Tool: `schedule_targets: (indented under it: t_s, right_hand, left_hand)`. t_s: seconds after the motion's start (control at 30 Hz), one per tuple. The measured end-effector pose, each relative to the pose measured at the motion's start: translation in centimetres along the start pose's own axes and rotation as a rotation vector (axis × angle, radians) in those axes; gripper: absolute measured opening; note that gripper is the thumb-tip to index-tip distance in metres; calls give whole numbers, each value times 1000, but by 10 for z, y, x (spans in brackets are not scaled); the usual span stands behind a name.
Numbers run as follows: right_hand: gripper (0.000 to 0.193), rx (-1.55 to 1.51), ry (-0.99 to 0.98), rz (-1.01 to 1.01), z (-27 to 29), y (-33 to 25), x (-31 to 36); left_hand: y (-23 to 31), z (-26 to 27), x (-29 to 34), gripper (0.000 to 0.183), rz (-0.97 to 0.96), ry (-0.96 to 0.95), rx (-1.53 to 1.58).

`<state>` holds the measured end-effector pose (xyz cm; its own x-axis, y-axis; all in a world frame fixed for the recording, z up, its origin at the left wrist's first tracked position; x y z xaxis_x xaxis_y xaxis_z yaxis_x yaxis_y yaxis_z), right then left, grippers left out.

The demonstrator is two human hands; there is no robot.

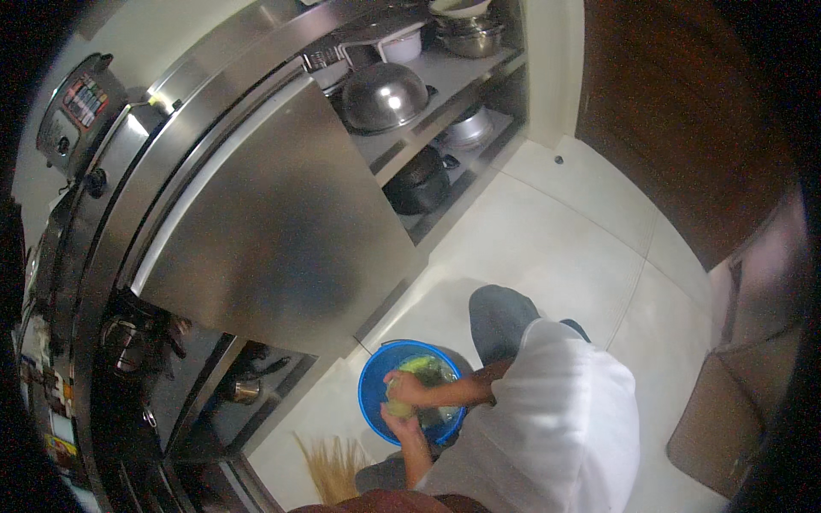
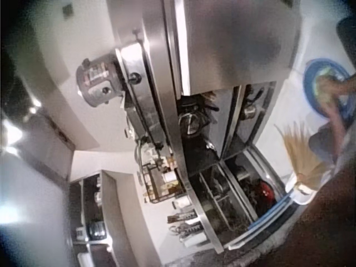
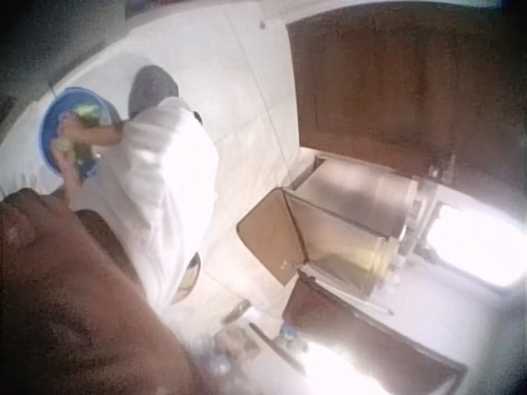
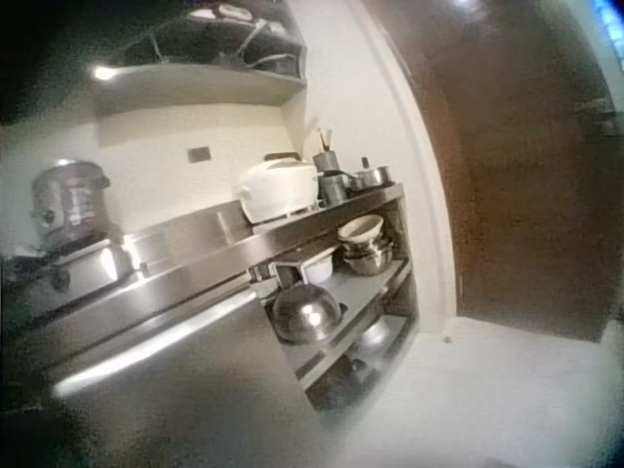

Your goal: The person cleans a commercial kitchen by wiping stainless steel shelves and cabinet surfaces with a cloth, then sweeps the tiled floor with a broom and dustpan. They wipe the cabinet door and floor area, then sweep debris into the dustpan.

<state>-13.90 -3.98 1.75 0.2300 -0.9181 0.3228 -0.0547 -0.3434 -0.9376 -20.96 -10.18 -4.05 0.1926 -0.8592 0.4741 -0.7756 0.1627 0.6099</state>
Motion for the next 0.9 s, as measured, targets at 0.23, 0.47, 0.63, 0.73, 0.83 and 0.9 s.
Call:
schedule_targets:
  t_s: [0.23, 0.47, 0.63, 0.73, 0.83, 0.9]
  right_hand:
    - [17, 412, -258, 619, -37, -53, 33]
    - [6, 685, -683, 1051, -84, -75, 96]
    - [6, 797, -865, 1252, -97, -48, 125]
    - [6, 850, -918, 1318, -100, -37, 137]
    - [5, 994, -907, 1431, -107, -32, 149]
    - [9, 1026, -1051, 1263, -108, -14, 141]
  left_hand:
    - [-31, -16, -17, 34, 283, -384, 32]
    - [-60, 43, -16, 33, 731, -382, -768]
    - [-45, 23, -9, 34, 839, -402, -1055]
    - [-20, -20, 14, 34, 842, -365, -1172]
    - [-15, -32, 11, 34, 680, -599, -1171]
    - [-13, -33, 1, 30, 619, -543, -1372]
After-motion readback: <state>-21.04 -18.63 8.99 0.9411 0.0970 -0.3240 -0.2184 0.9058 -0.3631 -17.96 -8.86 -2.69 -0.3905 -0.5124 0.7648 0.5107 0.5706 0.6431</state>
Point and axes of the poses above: each hand's wrist, its own x-axis away from the middle knuckle, its own z-axis out of the back of the hand, y = z × x, the point moved 10 cm from there along -x, towards the middle knuckle, and after that the axes turned 14 degrees about -x, right-handed, at the moved point
